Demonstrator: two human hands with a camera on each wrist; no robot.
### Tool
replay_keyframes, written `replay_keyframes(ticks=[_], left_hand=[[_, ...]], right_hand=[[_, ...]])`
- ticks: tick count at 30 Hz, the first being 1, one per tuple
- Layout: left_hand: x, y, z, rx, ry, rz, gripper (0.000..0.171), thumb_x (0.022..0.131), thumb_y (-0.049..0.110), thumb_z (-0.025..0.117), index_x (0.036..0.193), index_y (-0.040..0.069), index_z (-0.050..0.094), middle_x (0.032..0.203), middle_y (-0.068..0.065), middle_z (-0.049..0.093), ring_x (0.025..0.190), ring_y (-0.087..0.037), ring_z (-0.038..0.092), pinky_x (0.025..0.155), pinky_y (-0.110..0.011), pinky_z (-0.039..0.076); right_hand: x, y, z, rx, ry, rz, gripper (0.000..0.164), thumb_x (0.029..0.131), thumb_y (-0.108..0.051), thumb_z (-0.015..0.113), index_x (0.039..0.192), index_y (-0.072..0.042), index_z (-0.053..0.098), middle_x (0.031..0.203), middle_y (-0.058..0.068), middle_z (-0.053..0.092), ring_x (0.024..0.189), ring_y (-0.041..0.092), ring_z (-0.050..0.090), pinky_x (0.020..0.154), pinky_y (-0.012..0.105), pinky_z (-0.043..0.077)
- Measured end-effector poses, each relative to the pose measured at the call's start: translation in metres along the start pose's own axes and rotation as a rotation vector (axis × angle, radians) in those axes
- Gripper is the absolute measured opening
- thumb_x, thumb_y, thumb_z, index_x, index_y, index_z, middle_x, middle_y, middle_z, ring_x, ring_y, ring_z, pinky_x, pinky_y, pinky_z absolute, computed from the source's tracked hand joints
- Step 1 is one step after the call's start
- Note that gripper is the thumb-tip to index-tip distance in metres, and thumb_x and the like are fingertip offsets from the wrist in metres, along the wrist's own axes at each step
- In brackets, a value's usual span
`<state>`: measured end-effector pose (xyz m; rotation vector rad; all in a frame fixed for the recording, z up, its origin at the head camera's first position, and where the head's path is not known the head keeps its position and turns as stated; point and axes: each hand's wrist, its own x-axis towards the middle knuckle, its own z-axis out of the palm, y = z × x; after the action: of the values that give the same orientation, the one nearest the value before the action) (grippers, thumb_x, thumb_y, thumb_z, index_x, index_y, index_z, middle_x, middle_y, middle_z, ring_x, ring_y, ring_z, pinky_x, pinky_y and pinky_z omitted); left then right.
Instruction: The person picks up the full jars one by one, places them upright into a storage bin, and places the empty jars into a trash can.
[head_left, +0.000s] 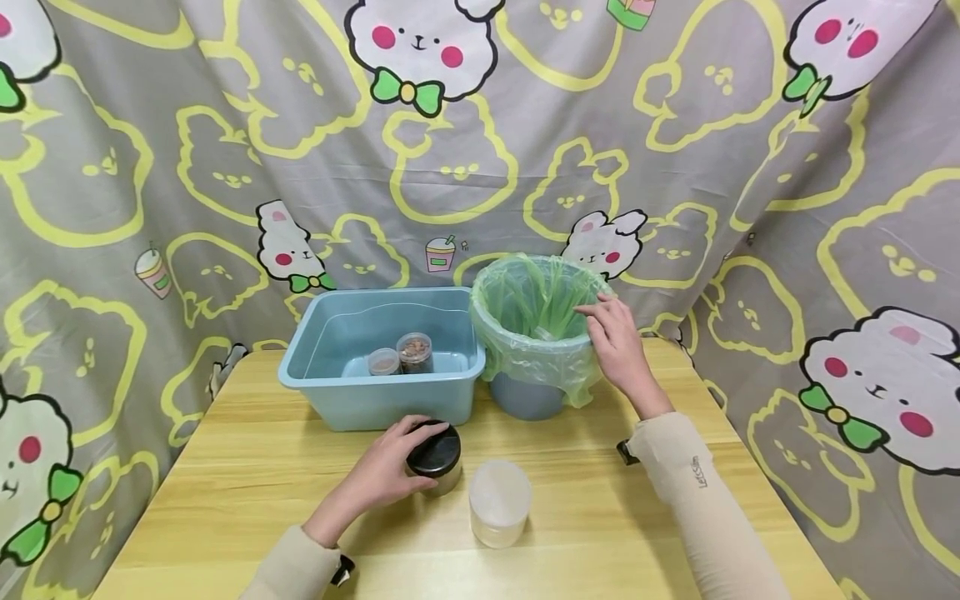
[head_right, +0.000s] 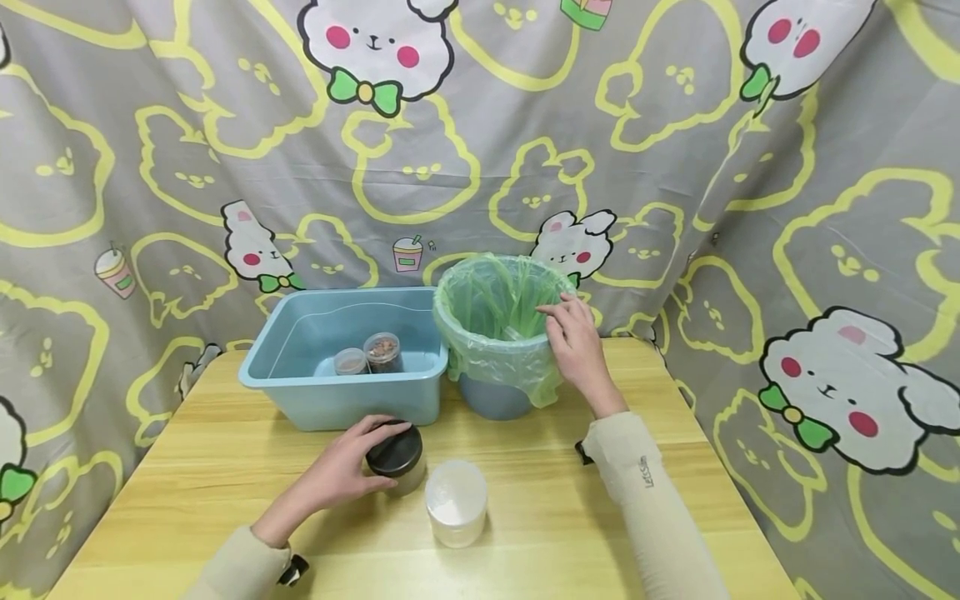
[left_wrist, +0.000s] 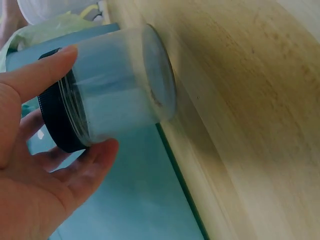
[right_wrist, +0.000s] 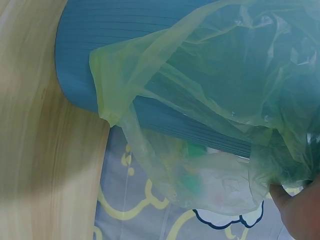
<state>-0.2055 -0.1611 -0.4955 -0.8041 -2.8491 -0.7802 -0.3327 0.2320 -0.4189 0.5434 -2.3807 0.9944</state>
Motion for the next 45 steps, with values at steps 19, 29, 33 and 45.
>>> replay_keyframes(ticks=[19,29,33,45], left_hand=[[0.005,0.028,-0.014,-0.017,0.081,0.050,0.087,0.070,0.028,0.096,0.147,0.036,0.057,0.144,-0.002,0.056,0.127,-0.028,0.060,0.094,-0.053,0.055],[0.008,0.036,-0.021,-0.069,0.104,0.077,0.088,0.070,0.029,0.097,0.148,0.037,0.056,0.146,-0.001,0.055,0.130,-0.027,0.059,0.098,-0.053,0.054],[0.010,0.038,-0.027,-0.079,0.145,0.098,0.087,0.070,0.030,0.097,0.147,0.036,0.057,0.147,-0.001,0.054,0.129,-0.026,0.060,0.097,-0.051,0.055],[0.024,0.046,-0.047,-0.107,0.251,0.151,0.089,0.072,0.026,0.097,0.150,0.033,0.055,0.151,-0.005,0.052,0.134,-0.028,0.057,0.100,-0.050,0.055]], right_hand=[[0.001,0.003,0.001,-0.006,-0.010,0.009,0.038,0.110,-0.020,0.041,0.125,0.000,0.070,0.123,0.021,0.059,0.148,0.041,0.034,0.122,0.065,0.021],[-0.001,0.004,0.001,-0.002,-0.012,0.012,0.037,0.110,-0.019,0.041,0.125,-0.002,0.070,0.123,0.022,0.059,0.148,0.042,0.034,0.122,0.064,0.021],[-0.001,0.003,0.001,0.000,-0.007,0.007,0.037,0.110,-0.019,0.041,0.124,-0.002,0.070,0.123,0.022,0.060,0.148,0.042,0.034,0.122,0.064,0.022],[0.000,0.001,0.001,0.008,0.007,-0.008,0.036,0.110,-0.019,0.041,0.124,-0.002,0.070,0.123,0.023,0.059,0.147,0.042,0.035,0.121,0.064,0.022]])
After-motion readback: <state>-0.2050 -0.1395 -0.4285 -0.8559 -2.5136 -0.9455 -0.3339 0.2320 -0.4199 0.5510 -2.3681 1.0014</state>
